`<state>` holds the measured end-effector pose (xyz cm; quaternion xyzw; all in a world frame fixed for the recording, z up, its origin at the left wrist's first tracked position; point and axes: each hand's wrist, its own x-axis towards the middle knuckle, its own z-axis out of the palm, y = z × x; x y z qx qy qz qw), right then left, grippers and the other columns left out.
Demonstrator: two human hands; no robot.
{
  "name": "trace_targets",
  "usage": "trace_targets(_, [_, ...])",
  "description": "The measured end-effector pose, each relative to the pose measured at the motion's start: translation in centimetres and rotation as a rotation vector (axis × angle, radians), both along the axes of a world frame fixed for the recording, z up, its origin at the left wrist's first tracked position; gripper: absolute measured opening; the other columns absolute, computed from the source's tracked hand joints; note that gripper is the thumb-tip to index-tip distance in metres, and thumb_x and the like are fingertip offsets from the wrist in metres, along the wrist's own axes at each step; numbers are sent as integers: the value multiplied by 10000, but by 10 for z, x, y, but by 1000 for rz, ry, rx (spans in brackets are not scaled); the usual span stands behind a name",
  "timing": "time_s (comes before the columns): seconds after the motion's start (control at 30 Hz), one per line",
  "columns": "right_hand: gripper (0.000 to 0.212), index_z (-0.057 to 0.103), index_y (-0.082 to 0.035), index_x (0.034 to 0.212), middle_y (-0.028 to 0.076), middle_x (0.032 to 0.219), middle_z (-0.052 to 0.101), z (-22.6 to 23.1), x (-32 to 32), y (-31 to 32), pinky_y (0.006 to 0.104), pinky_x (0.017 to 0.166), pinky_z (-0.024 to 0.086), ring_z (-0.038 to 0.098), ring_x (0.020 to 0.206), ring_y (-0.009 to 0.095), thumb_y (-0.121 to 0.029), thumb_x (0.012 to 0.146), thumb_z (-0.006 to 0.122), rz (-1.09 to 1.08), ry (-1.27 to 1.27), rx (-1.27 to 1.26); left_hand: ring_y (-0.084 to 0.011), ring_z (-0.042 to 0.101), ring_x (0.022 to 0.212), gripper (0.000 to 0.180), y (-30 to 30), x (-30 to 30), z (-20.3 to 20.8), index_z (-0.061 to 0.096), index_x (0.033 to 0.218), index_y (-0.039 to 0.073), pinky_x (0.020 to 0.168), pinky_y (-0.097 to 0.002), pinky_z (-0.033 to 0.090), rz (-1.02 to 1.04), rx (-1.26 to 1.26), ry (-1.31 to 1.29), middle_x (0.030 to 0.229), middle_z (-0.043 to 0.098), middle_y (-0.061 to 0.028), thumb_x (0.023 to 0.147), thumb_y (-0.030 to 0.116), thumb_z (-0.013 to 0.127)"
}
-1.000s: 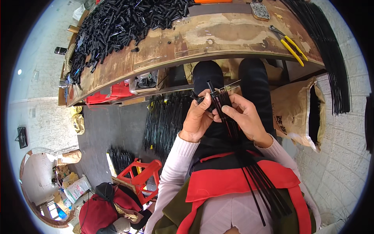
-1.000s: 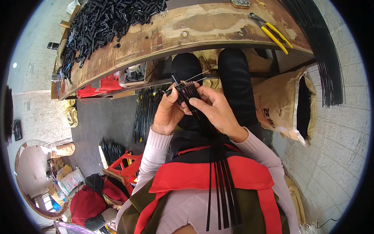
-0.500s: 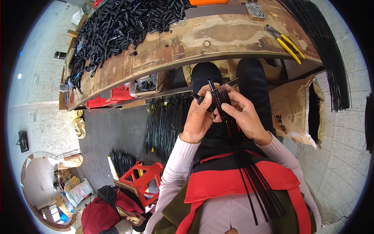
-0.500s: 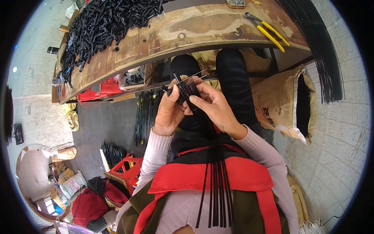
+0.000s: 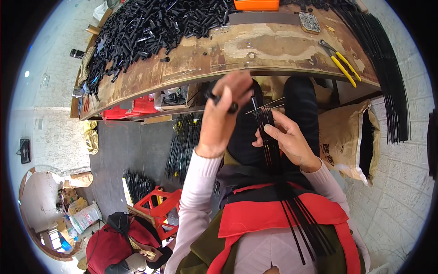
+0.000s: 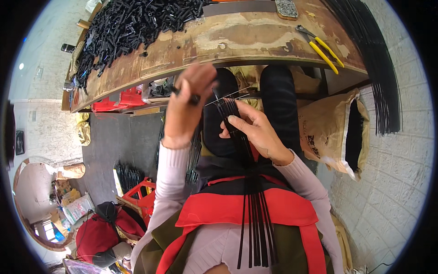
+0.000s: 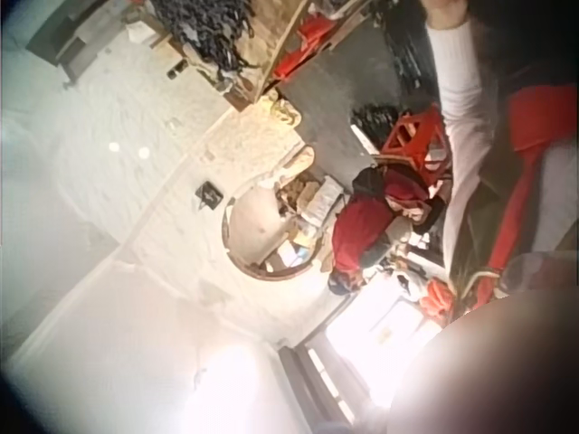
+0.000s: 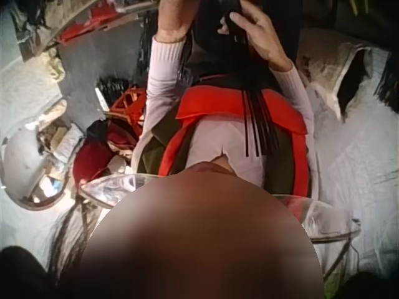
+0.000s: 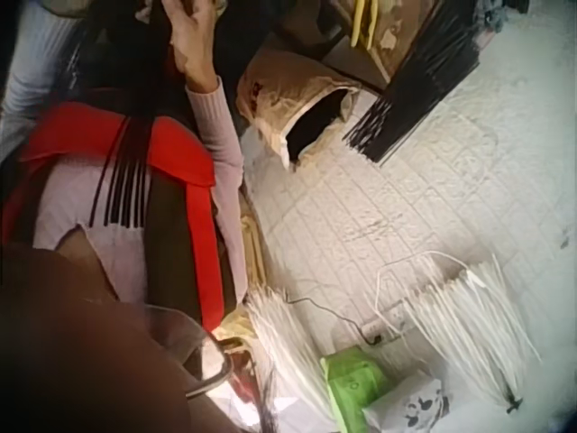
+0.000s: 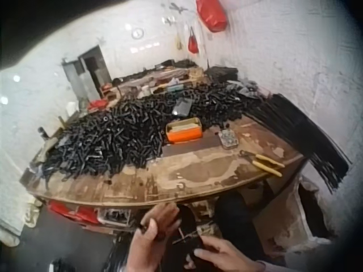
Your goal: Assembling and preparing bundles of black cables using hand tools at a workbench.
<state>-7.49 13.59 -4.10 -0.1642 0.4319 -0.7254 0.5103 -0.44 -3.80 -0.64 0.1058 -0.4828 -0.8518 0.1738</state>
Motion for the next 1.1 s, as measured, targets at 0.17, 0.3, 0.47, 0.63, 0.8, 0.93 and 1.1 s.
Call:
trace_targets(0.17, [400,451,13,1359,103,955,597,-1,3,1,435,871,561,610,844,177,-115,991,547,19,36,6,-212,473,1304,547,-23,-32,29,518,1351,5,1072,-359,371,-456,-498,-137,1388,530,-126,977,402,569])
trace_targets(0.3, [395,456,18,1351,107,958,600,-3,2,-1,435,868,560,610,845,176,-110,989,548,14,37,13,-212,525,1237,633,-25,-18,-2,453,1407,20,1036,-341,412,-546,3,-177,1321,567,-143,932,394,642])
trace_targets(0.47, [391,466,22,1340,109,956,604,1,3,-2,431,863,563,621,848,179,-114,984,556,10,25,47,-239,637,1076,566,-21,0,-15,496,1316,16,939,-357,509,-221,21,-170,1107,643,-114,877,281,736])
trace_targets(0.63, [396,471,22,1335,106,957,607,2,1,-2,429,856,568,630,848,183,-124,980,565,-2,22,49,-183,661,931,415,-15,-5,-8,581,1223,16,870,-306,518,-79,-82,-195,992,674,-75,895,230,719])
trace_targets(0.8, [395,470,19,1337,106,962,609,-3,1,-2,430,857,568,630,846,179,-125,981,563,-7,5,49,-141,653,940,437,-12,-1,-7,568,1278,23,839,-271,511,-74,-29,-252,1037,679,-72,907,212,702])
trace_targets(0.93, [398,469,15,1342,106,962,609,0,0,-3,429,858,568,631,845,178,-126,982,562,-8,20,71,-97,631,932,402,-10,0,-3,589,1268,23,833,-244,493,-5,-159,-300,1048,681,-63,918,195,685])
trace_targets(1.1, [406,465,9,1351,103,962,607,1,1,-4,431,857,568,632,845,180,-124,981,562,-10,7,84,-109,630,941,389,-10,-1,-2,570,1284,-15,842,-249,500,-2,-235,-252,1055,680,-72,940,149,647])
